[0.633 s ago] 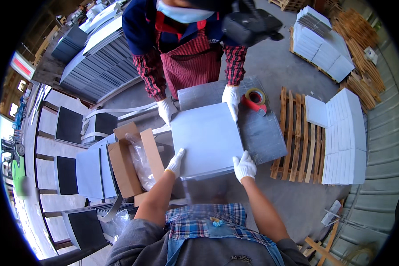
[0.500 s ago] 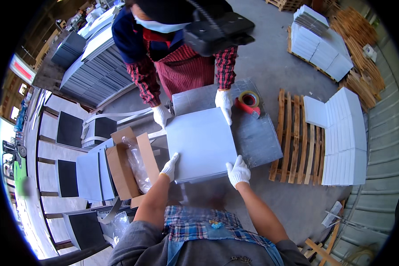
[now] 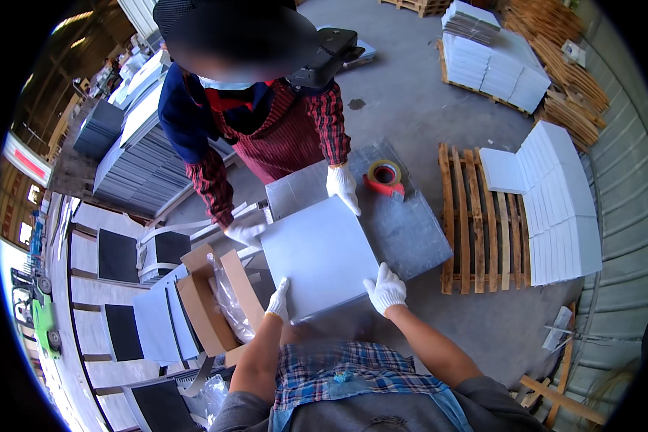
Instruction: The person wraps rectangular tiles in plastic film and places them into a cardboard box. A coworker assists by handing over tiles and applying tape to the wrapped items. The packed tiles are then stacked on a wooden pallet.
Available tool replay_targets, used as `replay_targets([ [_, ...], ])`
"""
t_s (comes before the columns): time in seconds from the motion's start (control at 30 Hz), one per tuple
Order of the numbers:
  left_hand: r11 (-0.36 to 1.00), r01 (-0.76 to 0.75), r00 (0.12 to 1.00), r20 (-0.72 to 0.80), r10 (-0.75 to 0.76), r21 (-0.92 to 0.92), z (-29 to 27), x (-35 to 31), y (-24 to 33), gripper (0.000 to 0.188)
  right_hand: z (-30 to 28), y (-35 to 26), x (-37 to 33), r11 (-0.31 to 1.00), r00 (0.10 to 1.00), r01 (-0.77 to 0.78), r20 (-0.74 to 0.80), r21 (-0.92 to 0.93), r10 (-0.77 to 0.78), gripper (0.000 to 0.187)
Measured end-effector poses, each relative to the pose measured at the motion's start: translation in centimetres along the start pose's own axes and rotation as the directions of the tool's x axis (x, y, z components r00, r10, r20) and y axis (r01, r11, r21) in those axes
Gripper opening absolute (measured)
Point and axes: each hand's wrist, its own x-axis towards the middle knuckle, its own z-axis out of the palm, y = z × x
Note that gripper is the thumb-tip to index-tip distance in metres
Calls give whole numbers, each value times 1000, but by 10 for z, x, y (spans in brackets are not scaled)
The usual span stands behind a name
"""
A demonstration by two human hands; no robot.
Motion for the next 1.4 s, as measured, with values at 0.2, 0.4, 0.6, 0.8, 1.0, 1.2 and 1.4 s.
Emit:
replay_targets([
  [0.2,998,0,997,72,5,-70,-11,6,-8,65,-12,-6,1,1000,983,-16,185,-6,17,85],
  [0.4,998,-42,990,131,48,-48,9,-34,26,59,-14,-7,-4,986,993,112,-28,-126,-116,68],
  [0.6,887,-286,955,177,236,362,60,-124,93,47,-35,5,7,979,991,134,-44,156,-129,46],
  [0.8,291,-473,775,236,586,831,186,-216,133,76,-114,-28,19,792,1000,10,-12,611,-4,48],
  [1.0,207,-661,696,486,529,722,258,-230,131,77,-204,1,34,569,996,-16,66,822,-67,83],
  [1.2,130,-740,642,637,427,659,277,-249,154,45,-258,1,39,821,987,-136,145,554,65,96],
  [1.4,-786,-610,-112,970,216,105,277,-244,170,54,-249,-1,47,840,989,-140,121,525,90,89],
])
